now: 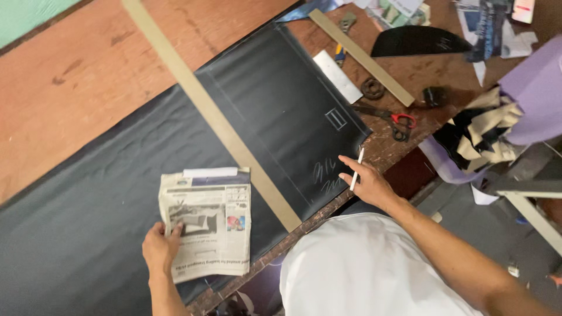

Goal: The person lays cardboard strips on black fabric as straightedges and marks lines with chalk, repositioning the strips to mark several lines. They then pick up scissors and cut the fabric along the marked lines, and finally lift a piece of foam from the table.

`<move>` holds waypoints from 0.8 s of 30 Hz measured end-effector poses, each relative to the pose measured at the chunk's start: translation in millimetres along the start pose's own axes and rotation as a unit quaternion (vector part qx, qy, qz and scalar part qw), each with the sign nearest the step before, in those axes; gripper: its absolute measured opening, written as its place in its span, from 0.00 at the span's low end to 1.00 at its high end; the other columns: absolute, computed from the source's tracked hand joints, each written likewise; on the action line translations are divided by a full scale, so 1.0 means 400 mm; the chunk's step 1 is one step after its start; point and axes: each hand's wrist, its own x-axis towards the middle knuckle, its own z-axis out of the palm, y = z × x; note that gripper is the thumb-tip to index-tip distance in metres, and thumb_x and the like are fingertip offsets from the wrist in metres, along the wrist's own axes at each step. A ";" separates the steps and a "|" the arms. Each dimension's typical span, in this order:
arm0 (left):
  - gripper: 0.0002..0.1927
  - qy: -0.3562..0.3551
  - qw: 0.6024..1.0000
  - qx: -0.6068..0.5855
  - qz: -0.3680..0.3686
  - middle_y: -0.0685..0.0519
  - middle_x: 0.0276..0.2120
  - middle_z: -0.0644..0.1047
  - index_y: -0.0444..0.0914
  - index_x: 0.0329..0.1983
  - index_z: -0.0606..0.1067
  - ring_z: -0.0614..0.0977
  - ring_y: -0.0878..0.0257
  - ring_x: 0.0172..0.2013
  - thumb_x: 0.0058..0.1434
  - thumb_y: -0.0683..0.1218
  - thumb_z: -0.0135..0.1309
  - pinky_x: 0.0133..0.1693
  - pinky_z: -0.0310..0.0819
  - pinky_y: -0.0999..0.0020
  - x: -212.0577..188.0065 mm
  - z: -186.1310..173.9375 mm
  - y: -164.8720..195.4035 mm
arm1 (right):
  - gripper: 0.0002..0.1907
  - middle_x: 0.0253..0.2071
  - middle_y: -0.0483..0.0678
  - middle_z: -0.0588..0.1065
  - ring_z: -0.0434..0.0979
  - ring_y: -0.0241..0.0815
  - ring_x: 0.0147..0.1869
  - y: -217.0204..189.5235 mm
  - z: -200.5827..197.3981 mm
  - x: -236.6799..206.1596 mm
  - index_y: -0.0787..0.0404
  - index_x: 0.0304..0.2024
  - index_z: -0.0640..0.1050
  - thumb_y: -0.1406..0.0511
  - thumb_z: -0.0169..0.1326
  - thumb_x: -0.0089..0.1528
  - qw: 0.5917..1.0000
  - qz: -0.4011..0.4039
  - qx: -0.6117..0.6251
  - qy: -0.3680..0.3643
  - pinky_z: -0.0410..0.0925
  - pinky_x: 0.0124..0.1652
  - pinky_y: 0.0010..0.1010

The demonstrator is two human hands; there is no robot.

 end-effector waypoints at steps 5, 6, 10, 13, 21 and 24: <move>0.19 -0.016 0.997 -0.079 0.013 0.41 0.34 0.83 0.34 0.46 0.78 0.84 0.47 0.37 0.60 0.53 0.62 0.40 0.75 0.56 -0.072 -0.085 0.148 | 0.25 0.57 0.58 0.77 0.78 0.54 0.61 0.081 -0.117 0.018 0.61 0.62 0.74 0.63 0.60 0.62 0.998 -0.025 0.008 0.055 0.70 0.56 0.38; 0.18 -0.024 0.995 -0.093 0.006 0.43 0.33 0.83 0.34 0.46 0.78 0.85 0.51 0.35 0.61 0.51 0.62 0.40 0.75 0.58 -0.095 -0.104 0.191 | 0.25 0.57 0.58 0.78 0.78 0.53 0.61 0.097 -0.139 0.028 0.61 0.62 0.75 0.63 0.60 0.62 0.998 -0.016 0.013 0.055 0.70 0.56 0.38; 0.11 -0.079 0.960 -0.268 0.017 0.47 0.31 0.81 0.31 0.44 0.76 0.79 0.64 0.30 0.66 0.45 0.58 0.33 0.73 0.67 -0.189 -0.129 0.425 | 0.24 0.55 0.56 0.79 0.80 0.51 0.60 0.172 -0.223 0.120 0.61 0.61 0.75 0.64 0.60 0.62 0.998 -0.019 0.040 0.053 0.71 0.55 0.36; 0.08 -0.093 0.941 -0.323 0.042 0.50 0.30 0.79 0.31 0.45 0.76 0.75 0.69 0.30 0.66 0.41 0.58 0.32 0.70 0.71 -0.254 -0.098 0.648 | 0.23 0.55 0.55 0.79 0.80 0.47 0.59 0.246 -0.289 0.230 0.62 0.60 0.75 0.64 0.59 0.63 0.997 -0.038 0.065 0.031 0.72 0.54 0.35; 0.14 -0.114 0.863 -0.484 0.085 0.54 0.36 0.81 0.32 0.50 0.77 0.78 0.70 0.36 0.63 0.41 0.59 0.39 0.74 0.74 -0.336 0.162 1.418 | 0.22 0.56 0.49 0.80 0.80 0.39 0.59 0.493 -0.611 0.586 0.62 0.60 0.75 0.63 0.58 0.65 0.970 -0.049 0.222 -0.081 0.72 0.55 0.29; 0.16 -0.168 0.824 -0.540 0.024 0.53 0.38 0.84 0.31 0.50 0.77 0.81 0.68 0.37 0.59 0.41 0.60 0.41 0.77 0.72 -0.359 0.267 1.652 | 0.22 0.57 0.49 0.79 0.78 0.38 0.62 0.567 -0.739 0.704 0.63 0.62 0.73 0.62 0.55 0.67 0.936 -0.052 0.306 -0.164 0.70 0.58 0.29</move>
